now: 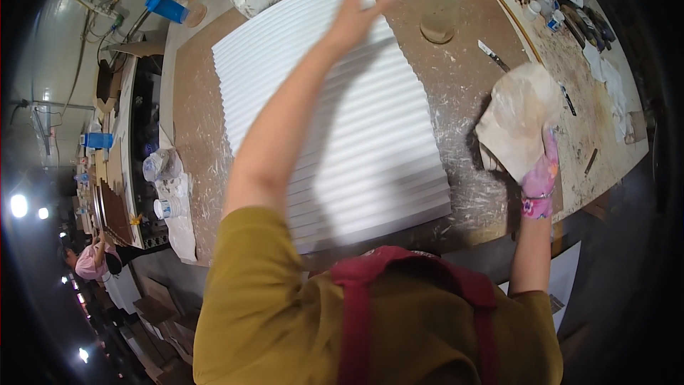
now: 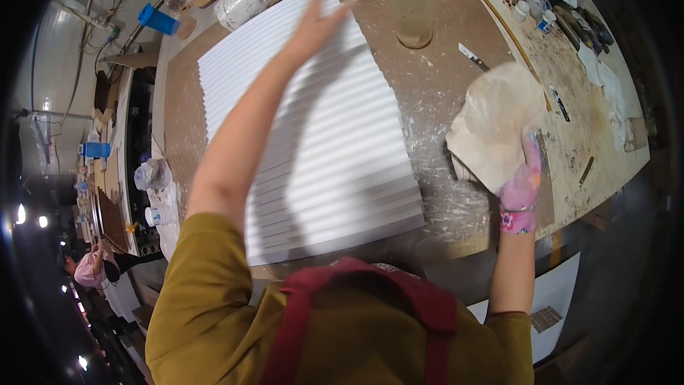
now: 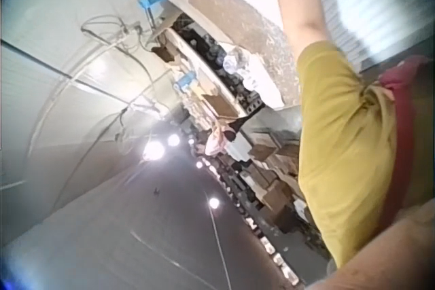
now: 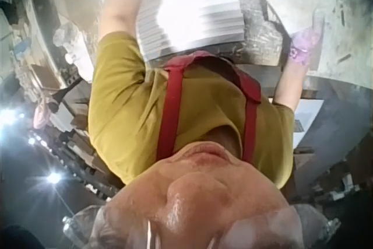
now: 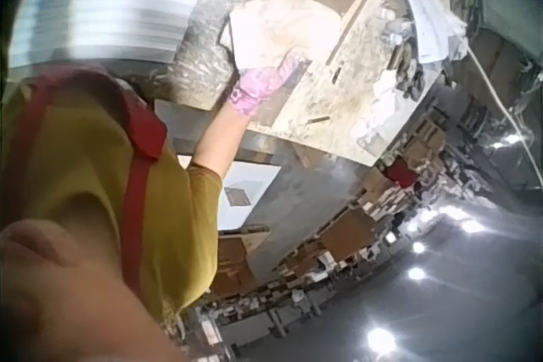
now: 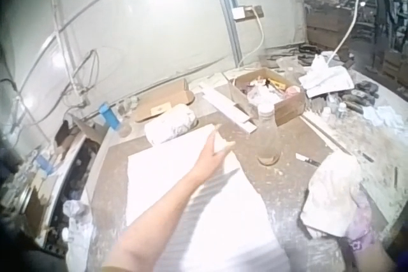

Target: The person wipes a corrugated white furniture component using a cloth and a spray bottle, and applies a substance from a small bottle to the edges.

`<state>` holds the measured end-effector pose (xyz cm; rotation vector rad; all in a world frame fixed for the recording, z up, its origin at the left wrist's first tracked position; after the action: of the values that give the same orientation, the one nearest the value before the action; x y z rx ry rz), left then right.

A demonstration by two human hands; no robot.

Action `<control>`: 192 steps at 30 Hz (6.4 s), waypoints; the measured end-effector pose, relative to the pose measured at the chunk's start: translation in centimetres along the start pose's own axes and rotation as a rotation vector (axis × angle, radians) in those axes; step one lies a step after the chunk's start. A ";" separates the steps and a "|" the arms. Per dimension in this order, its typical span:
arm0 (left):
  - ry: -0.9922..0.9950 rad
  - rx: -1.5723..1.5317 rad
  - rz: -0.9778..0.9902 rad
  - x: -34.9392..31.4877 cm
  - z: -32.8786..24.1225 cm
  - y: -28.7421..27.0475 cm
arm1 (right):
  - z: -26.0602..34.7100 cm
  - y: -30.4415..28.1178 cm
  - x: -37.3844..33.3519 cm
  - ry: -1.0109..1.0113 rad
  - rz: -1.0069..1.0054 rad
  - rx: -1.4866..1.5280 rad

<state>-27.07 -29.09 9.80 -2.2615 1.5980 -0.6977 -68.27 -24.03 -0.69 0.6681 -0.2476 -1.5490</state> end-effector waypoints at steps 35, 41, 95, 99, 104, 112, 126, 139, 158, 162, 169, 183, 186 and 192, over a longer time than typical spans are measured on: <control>-0.410 0.927 -0.113 -26.1 14.0 -19.9 | -0.5 11.6 9.4 -0.331 0.342 -0.949; -0.362 -0.443 0.104 -21.5 4.7 -10.0 | -11.4 26.2 -4.6 0.469 0.526 0.223; -0.536 0.522 -0.639 -33.2 12.4 -32.2 | -17.3 28.5 -3.0 -1.118 0.930 -1.894; -0.214 0.741 -0.312 -28.8 8.4 -18.1 | -17.2 29.6 -3.6 -1.073 0.949 -1.790; -0.164 0.871 -0.228 -33.4 12.1 -22.3 | -16.6 29.6 -3.9 -1.120 0.928 -1.778; 0.062 0.544 -0.532 -20.9 7.8 -25.0 | -16.3 29.8 -4.1 -1.163 0.929 -1.772; -0.490 0.604 -0.531 -26.1 22.9 -33.7 | -17.1 30.1 -1.6 -0.963 0.941 -1.830; 0.000 0.768 -0.228 -9.7 18.6 -15.6 | -21.2 37.8 5.6 -1.143 0.868 -1.956; -0.229 0.807 -0.245 -5.5 23.4 -22.6 | -20.3 37.5 5.4 -1.149 0.840 -1.870; -0.491 0.561 -0.546 -15.3 33.0 -40.4 | -21.2 39.6 4.1 -1.204 0.820 -1.857; -0.262 0.579 -0.284 -2.8 20.3 -26.4 | -20.6 37.5 5.8 -1.188 0.813 -1.864; -0.223 0.152 -0.408 -8.1 15.5 -31.2 | -21.4 37.9 6.0 -0.792 0.852 -1.300; -0.170 0.164 -0.317 -7.5 10.5 -27.2 | -22.3 43.7 0.8 -0.107 0.863 -0.200; -0.042 0.497 -0.352 -2.9 15.7 -27.6 | -18.7 46.5 7.3 -0.548 0.826 -0.225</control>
<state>2.68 -17.54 9.54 -2.1625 0.8784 -0.9963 -18.86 -31.71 7.50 -0.0756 -0.6561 -0.8990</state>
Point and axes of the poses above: each hand's wrist, its own x-axis towards the middle knuckle, its own y-axis out of the palm, z = x × y, the point moved 8 cm from there along x, towards the middle knuckle, and after that the axes turned 8 degrees about -y, right-handed, at the moved point
